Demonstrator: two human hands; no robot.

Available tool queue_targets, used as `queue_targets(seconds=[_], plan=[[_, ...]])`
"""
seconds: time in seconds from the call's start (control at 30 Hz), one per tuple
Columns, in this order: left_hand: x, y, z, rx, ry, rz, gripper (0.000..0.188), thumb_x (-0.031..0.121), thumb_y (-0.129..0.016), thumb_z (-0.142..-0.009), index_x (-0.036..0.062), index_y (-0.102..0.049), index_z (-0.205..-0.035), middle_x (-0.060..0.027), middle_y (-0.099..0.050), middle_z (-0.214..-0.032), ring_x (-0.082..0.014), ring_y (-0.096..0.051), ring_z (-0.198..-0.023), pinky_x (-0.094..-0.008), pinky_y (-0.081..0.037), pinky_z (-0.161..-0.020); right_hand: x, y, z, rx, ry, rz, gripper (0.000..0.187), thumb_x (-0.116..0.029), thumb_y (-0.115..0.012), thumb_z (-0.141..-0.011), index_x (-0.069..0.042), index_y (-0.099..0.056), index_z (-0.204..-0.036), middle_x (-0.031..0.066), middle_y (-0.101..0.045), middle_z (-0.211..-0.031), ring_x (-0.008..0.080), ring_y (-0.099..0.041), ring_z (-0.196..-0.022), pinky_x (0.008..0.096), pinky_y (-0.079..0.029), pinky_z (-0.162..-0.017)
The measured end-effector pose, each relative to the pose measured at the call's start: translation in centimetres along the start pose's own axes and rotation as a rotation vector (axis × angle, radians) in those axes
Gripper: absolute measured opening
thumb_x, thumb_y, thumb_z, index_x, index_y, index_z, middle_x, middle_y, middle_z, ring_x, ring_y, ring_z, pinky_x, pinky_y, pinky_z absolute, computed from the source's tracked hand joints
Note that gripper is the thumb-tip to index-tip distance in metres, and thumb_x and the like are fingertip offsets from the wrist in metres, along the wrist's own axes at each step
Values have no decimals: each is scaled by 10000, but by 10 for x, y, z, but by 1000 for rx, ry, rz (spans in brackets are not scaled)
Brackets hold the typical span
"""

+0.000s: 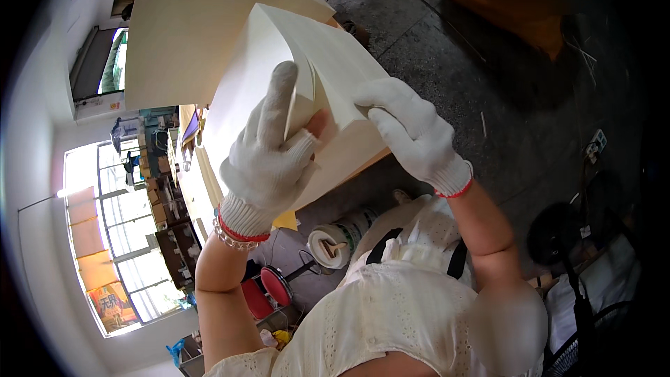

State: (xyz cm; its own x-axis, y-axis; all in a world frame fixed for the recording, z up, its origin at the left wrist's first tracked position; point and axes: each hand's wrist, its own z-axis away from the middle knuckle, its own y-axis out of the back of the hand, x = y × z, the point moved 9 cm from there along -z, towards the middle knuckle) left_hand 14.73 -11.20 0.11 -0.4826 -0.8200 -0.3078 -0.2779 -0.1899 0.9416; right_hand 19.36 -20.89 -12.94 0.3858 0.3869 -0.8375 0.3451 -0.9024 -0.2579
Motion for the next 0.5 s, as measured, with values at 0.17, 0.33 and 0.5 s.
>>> queue_targets(seconds=[0.17, 0.33, 0.5], plan=[[6, -13, -20, -129, -119, 80, 275, 8, -777, -633, 68, -509, -632, -249, -453, -1502, -404, -613, -1197, -359, -599, -691, -1, 1, 5, 0, 39, -24, 193, 38, -572, -879, 46, -641, -1059, 168, -665, -1030, 300, -666, -877, 347, -541, -794], [8, -18, -28, -238, -99, 79, 290, 10, -781, -599, 71, -501, -638, -235, -432, -1524, -431, -578, -1236, -392, -594, -758, 7, 3, 6, 33, -20, -95, 206, 52, -566, -881, 50, -641, -1073, 181, -663, -1049, 303, -679, -891, 342, -547, -789], [5, -16, -24, -187, -102, 103, 308, 5, -782, -586, 68, -486, -641, -255, -418, -1527, -442, -568, -1247, -404, -586, -804, 6, 4, 5, 34, -22, -94, 214, 58, -555, -883, 46, -641, -1078, 181, -665, -1050, 314, -681, -907, 340, -548, -808]])
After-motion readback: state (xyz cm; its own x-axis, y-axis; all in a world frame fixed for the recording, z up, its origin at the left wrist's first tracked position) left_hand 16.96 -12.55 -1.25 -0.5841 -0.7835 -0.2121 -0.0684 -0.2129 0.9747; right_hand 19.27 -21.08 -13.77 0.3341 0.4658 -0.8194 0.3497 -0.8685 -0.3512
